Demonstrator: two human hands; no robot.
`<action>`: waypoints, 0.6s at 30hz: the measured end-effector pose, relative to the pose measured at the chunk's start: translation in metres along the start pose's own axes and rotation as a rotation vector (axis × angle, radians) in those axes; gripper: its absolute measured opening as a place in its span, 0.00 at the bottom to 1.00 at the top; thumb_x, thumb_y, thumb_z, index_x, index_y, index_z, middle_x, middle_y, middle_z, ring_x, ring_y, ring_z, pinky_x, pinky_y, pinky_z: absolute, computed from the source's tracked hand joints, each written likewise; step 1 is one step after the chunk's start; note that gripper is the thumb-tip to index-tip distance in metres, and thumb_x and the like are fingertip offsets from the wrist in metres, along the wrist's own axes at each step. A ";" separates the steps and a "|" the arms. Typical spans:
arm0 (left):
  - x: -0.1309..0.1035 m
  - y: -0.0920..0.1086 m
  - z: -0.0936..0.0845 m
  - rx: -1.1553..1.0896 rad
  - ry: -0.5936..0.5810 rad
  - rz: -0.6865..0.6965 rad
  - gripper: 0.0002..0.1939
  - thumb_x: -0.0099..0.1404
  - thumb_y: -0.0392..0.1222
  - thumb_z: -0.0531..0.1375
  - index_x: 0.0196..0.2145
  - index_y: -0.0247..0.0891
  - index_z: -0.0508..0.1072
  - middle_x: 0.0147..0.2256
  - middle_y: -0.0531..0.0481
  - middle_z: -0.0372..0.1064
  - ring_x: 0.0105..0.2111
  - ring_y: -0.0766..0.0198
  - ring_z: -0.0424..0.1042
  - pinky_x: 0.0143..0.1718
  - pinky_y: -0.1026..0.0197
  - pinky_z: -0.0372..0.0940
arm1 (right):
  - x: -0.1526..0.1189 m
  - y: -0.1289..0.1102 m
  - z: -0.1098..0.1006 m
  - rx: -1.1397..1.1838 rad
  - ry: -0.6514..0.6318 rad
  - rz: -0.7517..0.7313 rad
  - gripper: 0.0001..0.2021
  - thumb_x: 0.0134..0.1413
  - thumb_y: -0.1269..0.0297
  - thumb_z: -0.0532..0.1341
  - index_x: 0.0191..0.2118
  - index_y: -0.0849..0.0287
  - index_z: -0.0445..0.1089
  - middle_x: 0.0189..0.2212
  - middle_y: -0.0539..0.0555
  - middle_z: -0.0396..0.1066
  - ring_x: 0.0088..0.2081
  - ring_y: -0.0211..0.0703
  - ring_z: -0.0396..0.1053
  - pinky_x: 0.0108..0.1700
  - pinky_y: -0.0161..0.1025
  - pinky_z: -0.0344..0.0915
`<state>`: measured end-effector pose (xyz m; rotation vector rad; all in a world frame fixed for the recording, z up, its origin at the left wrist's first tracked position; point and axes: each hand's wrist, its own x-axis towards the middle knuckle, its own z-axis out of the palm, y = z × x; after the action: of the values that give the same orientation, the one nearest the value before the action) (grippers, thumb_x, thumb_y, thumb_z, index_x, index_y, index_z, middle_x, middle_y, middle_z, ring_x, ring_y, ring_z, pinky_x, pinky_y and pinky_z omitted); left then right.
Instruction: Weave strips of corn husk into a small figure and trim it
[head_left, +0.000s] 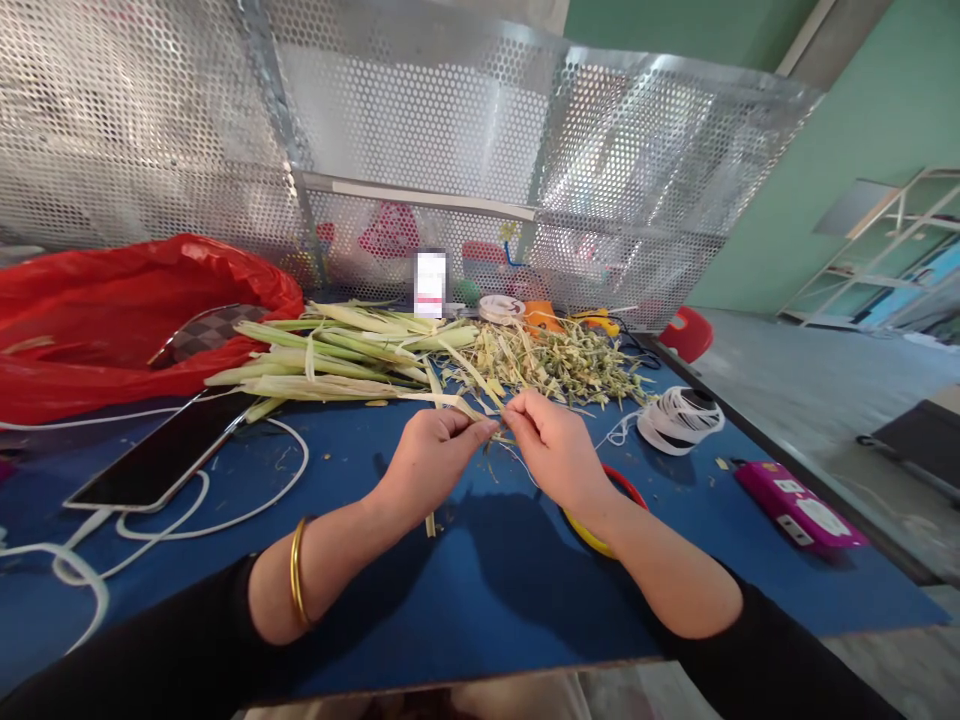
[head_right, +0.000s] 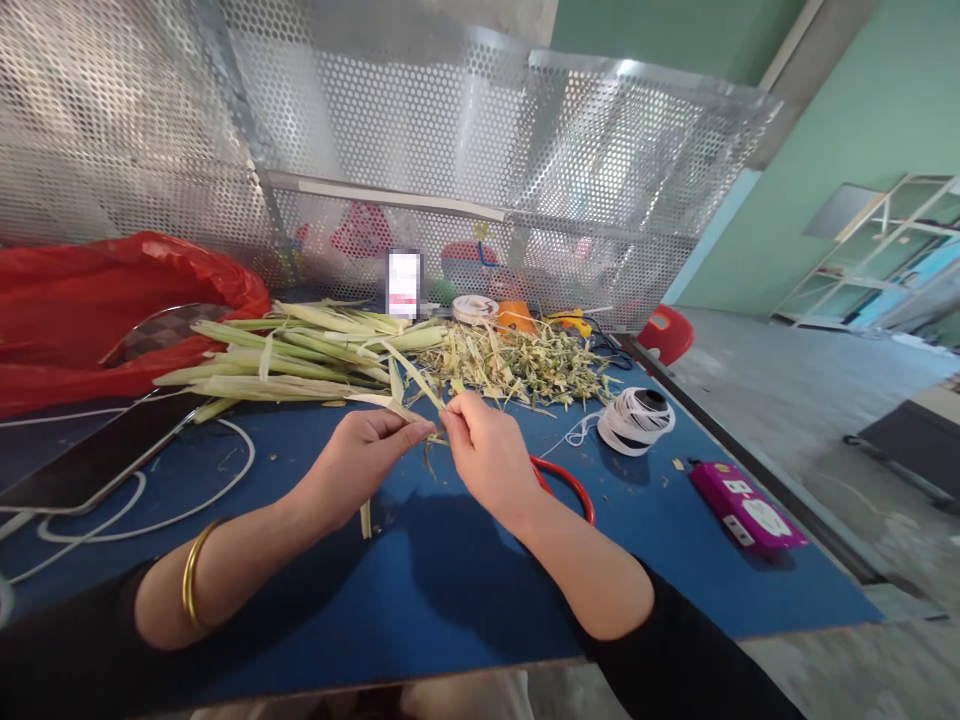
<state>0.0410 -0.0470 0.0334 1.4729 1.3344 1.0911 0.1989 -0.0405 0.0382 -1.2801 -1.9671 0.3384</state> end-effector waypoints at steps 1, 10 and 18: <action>0.000 -0.001 0.000 0.016 0.000 0.019 0.17 0.53 0.53 0.61 0.22 0.34 0.75 0.20 0.53 0.67 0.24 0.65 0.63 0.23 0.65 0.55 | 0.000 0.000 0.000 -0.080 0.012 -0.034 0.08 0.59 0.65 0.53 0.28 0.58 0.61 0.17 0.45 0.58 0.20 0.35 0.56 0.26 0.33 0.50; 0.000 -0.005 -0.001 0.114 0.025 0.063 0.19 0.54 0.53 0.59 0.22 0.34 0.76 0.17 0.54 0.64 0.20 0.66 0.61 0.21 0.65 0.53 | -0.007 -0.001 0.002 -0.584 -0.009 -0.233 0.08 0.59 0.71 0.49 0.31 0.60 0.63 0.21 0.52 0.66 0.19 0.38 0.61 0.23 0.37 0.39; 0.002 0.004 -0.004 -0.112 -0.088 -0.070 0.20 0.58 0.56 0.57 0.29 0.34 0.76 0.15 0.57 0.61 0.15 0.73 0.50 0.17 0.67 0.44 | -0.003 0.001 -0.002 -0.177 0.075 -0.102 0.10 0.62 0.64 0.50 0.30 0.58 0.61 0.17 0.45 0.60 0.18 0.34 0.56 0.24 0.32 0.49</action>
<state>0.0381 -0.0456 0.0380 1.3668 1.2351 1.0276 0.2023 -0.0429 0.0377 -1.2770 -2.0246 0.0658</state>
